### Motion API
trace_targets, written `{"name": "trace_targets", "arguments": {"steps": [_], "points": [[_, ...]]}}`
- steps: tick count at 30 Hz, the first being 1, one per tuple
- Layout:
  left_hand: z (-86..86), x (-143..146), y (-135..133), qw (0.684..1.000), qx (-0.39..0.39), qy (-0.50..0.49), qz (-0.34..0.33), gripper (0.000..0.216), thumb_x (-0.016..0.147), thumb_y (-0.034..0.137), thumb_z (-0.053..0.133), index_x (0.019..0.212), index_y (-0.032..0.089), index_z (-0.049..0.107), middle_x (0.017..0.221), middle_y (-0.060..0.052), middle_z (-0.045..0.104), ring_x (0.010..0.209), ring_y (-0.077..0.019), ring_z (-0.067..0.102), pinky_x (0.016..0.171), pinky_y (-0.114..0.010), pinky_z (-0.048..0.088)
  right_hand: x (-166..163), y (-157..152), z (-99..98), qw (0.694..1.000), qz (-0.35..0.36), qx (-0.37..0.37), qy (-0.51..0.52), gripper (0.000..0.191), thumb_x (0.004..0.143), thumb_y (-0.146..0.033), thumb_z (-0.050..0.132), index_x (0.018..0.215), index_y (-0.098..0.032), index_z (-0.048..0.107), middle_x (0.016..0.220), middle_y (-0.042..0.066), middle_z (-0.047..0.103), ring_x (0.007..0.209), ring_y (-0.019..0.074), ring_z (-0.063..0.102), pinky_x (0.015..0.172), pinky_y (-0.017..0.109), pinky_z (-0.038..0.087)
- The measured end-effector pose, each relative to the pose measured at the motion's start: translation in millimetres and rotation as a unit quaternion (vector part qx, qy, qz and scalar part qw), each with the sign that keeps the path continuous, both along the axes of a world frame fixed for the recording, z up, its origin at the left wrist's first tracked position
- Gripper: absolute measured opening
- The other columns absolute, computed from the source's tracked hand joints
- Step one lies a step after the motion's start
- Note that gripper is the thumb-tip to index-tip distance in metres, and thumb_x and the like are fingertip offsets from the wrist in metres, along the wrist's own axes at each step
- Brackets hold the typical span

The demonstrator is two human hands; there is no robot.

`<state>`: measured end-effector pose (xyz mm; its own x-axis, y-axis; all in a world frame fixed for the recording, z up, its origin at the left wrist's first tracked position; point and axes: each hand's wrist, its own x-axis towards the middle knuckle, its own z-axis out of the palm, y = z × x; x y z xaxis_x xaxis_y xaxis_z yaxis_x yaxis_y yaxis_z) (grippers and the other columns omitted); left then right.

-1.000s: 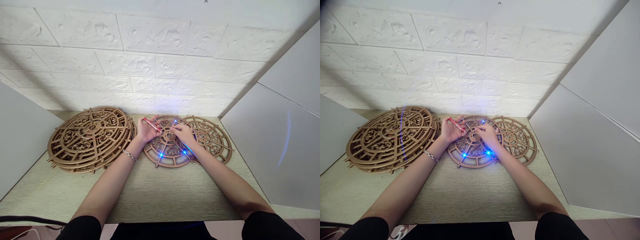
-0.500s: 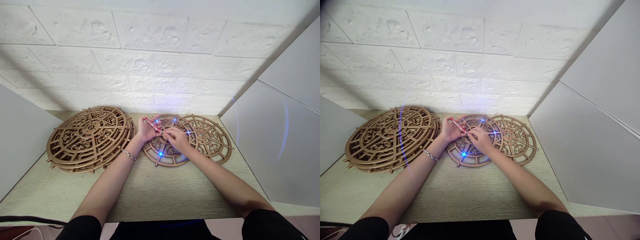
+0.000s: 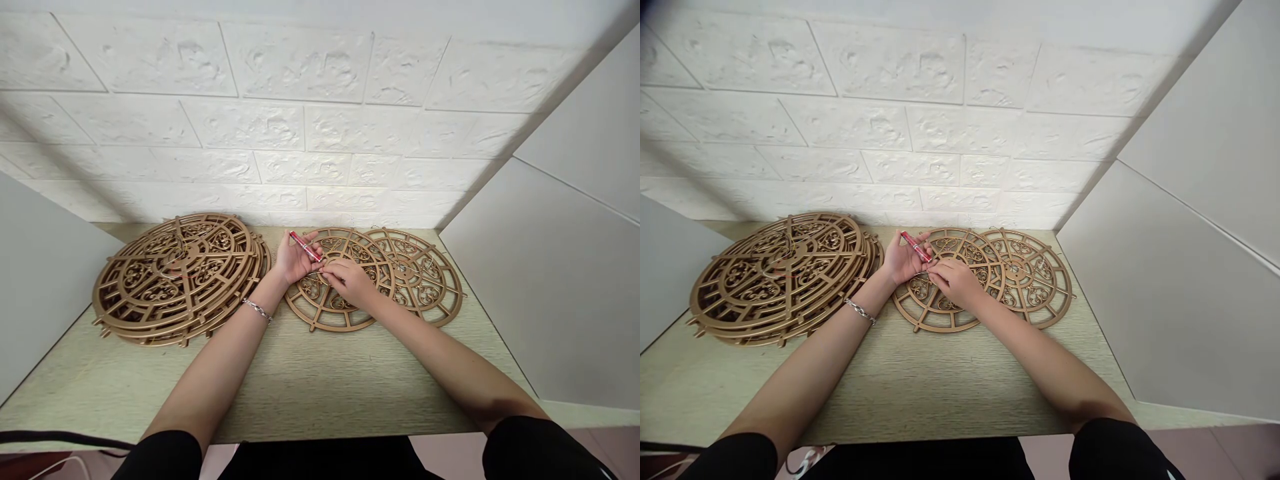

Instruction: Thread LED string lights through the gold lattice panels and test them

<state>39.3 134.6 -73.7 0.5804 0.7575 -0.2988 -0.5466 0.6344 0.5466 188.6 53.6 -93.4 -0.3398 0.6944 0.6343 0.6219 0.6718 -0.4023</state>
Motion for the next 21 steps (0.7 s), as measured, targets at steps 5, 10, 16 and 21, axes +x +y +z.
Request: {"name": "trace_targets", "arguments": {"steps": [5, 10, 16, 21], "points": [[1.4, 4.2, -1.9, 1.000, 0.000, -0.006, 0.003, 0.066, 0.083, 0.063, 0.019, 0.075, 0.010, 0.058, 0.048, 0.000, 0.039, 0.042, -0.0107, 0.041, 0.044, -0.023, 0.041, 1.6, 1.6, -0.3, 0.995, -0.015, -0.071, 0.064, 0.018, 0.086, -0.022, 0.046, 0.087, -0.018, 0.063, 0.091, 0.006, 0.065, 0.086, 0.0165, 0.058, 0.078, 0.031, 0.046], [-1.5, 4.0, -2.4, 0.998, 0.055, 0.004, -0.038, 0.035, 0.085, 0.043, 0.046, 0.073, 0.012, 0.058, 0.044, 0.006, 0.031, 0.036, -0.0065, 0.034, 0.043, -0.020, 0.040, 3.0, 3.7, 2.3, 0.967, -0.038, -0.202, 0.151, 0.018, 0.083, -0.027, 0.046, 0.082, -0.017, 0.061, 0.076, 0.003, 0.063, 0.068, 0.0142, 0.056, 0.063, 0.027, 0.044], [-4.0, 4.2, -6.1, 0.983, 0.143, 0.061, -0.092, 0.011, 0.068, 0.015, 0.069, 0.071, 0.012, 0.059, 0.040, 0.009, 0.032, 0.033, -0.0021, 0.027, 0.037, -0.015, 0.033, 4.7, 7.6, 4.3, 0.926, -0.010, -0.290, 0.242, 0.020, 0.081, -0.032, 0.046, 0.077, -0.016, 0.057, 0.071, 0.001, 0.059, 0.065, 0.0122, 0.052, 0.063, 0.025, 0.042], [-3.5, 7.2, -8.4, 0.972, 0.163, 0.122, -0.121, 0.026, 0.057, 0.015, 0.077, 0.079, 0.008, 0.064, 0.045, 0.004, 0.046, 0.037, -0.0027, 0.035, 0.038, -0.015, 0.033, 4.7, 9.0, 5.1, 0.932, -0.026, -0.289, 0.218, 0.019, 0.080, -0.031, 0.046, 0.072, -0.016, 0.054, 0.065, 0.000, 0.053, 0.063, 0.0125, 0.048, 0.061, 0.025, 0.039]]}}
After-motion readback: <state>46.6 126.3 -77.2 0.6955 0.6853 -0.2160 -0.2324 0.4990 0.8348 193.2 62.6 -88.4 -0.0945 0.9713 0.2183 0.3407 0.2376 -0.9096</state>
